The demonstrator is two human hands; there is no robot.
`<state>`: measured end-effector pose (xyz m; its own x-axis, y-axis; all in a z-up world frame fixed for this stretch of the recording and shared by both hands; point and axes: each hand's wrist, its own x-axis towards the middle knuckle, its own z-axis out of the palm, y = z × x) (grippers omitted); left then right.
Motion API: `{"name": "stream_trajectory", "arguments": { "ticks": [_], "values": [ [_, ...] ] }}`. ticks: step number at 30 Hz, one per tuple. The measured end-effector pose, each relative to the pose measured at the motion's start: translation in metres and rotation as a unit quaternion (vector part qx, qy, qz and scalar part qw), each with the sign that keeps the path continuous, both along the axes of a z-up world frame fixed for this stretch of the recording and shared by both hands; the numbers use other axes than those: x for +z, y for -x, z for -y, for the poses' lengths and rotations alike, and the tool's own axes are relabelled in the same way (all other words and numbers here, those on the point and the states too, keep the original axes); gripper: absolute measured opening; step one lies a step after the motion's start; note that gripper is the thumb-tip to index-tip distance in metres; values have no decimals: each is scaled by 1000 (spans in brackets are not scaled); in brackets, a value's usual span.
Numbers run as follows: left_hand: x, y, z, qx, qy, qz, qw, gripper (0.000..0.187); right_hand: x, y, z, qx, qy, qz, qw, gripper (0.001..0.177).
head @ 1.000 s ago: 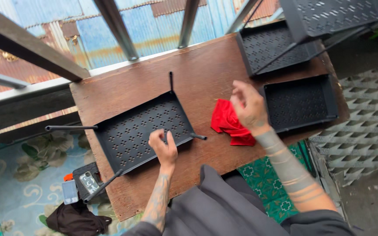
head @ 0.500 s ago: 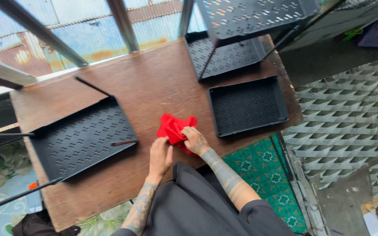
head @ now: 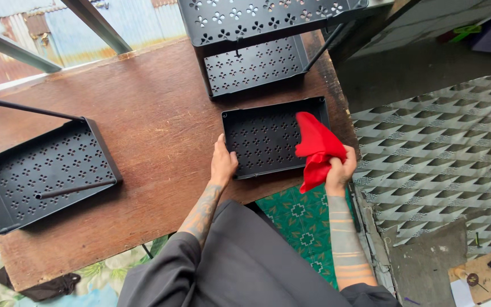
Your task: The person wipes a black plastic tray with a red cloth, then inserts metal rods into the tray's corner holes to form a stand. The person repeats this process with a second tray, stacking the completed units on a wooden table.
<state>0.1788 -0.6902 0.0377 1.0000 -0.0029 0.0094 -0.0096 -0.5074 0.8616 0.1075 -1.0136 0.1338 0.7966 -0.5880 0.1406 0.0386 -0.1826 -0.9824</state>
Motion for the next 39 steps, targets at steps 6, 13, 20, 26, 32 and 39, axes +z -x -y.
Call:
{"name": "stream_trajectory", "arguments": {
  "ticks": [6, 13, 20, 26, 32, 39],
  "values": [
    [-19, 20, -42, 17, -38, -1, 999, 66, -47, 1, -13, 20, -19, -60, 998, 31],
    [-1, 79, -141, 107, -63, -6, 992, 71, -63, -44, -110, 129, -12, -64, 990, 40],
    [2, 101, -217, 34, -182, 40, 982, 81, -94, -70, -204, 189, 384, -133, 894, 65],
    [-20, 100, -227, -17, -143, 56, 988, 79, -145, -58, -329, 176, 523, -141, 822, 61],
    [-28, 102, -233, -14, -102, 74, 992, 79, -128, -33, -415, 403, 410, -1, 818, 44],
    [-23, 98, -237, -3, -99, 94, 991, 79, -103, -84, -247, 372, 568, -79, 730, 45]
  ]
}}
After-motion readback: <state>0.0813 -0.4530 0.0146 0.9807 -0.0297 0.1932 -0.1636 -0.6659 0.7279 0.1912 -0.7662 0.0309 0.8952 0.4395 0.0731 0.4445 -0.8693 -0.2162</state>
